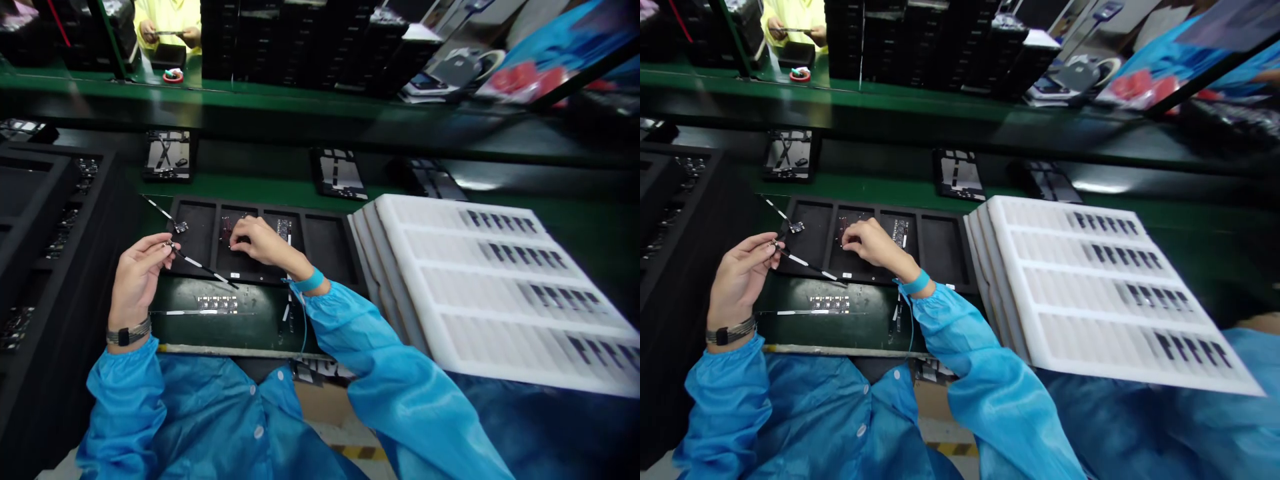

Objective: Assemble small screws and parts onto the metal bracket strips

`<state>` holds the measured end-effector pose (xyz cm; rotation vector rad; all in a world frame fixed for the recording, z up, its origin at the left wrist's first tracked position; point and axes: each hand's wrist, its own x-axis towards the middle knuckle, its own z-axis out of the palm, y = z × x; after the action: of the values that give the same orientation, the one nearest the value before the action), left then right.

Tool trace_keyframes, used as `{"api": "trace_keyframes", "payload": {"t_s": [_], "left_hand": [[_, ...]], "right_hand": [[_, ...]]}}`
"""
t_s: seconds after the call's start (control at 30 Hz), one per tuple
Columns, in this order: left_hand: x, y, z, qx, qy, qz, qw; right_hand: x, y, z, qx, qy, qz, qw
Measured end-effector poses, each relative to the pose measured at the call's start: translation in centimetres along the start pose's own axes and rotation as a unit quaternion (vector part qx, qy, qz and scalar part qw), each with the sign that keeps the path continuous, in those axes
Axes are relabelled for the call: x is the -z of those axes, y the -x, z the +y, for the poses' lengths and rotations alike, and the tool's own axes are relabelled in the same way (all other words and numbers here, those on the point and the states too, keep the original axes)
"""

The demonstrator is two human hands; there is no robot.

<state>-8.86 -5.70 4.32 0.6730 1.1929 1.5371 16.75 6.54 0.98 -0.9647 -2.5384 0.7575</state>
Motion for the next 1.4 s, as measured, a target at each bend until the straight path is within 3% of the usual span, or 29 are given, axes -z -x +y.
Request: {"api": "trace_keyframes", "payload": {"t_s": [0.23,0.37,0.5,0.87,1.23,1.4], "left_hand": [[-0.7,-0.8,0.4,-0.027,0.012,-0.025,0.999],[-0.5,-1.4,0.6,-0.025,-0.004,-0.016,1.000],[-1.6,-1.6,-0.2,-0.011,-0.002,0.005,1.000],[-9.1,-1.9,-4.1,0.024,-0.032,-0.059,0.997],[-9.8,-1.6,-5.7,0.035,-0.041,-0.089,0.995],[-9.7,-1.5,-5.8,0.036,-0.048,-0.091,0.994]], "right_hand": [[1.1,3.7,-1.8,-0.009,-0.116,0.169,0.979],[1.4,5.1,-2.2,-0.009,-0.159,0.212,0.964],[1.1,5.5,-2.0,-0.020,-0.203,0.217,0.955],[0.5,6.0,-1.6,-0.053,-0.271,0.214,0.937],[-0.3,6.0,-1.8,-0.084,-0.256,0.245,0.931],[-0.4,5.9,-1.7,-0.090,-0.266,0.224,0.933]]}}
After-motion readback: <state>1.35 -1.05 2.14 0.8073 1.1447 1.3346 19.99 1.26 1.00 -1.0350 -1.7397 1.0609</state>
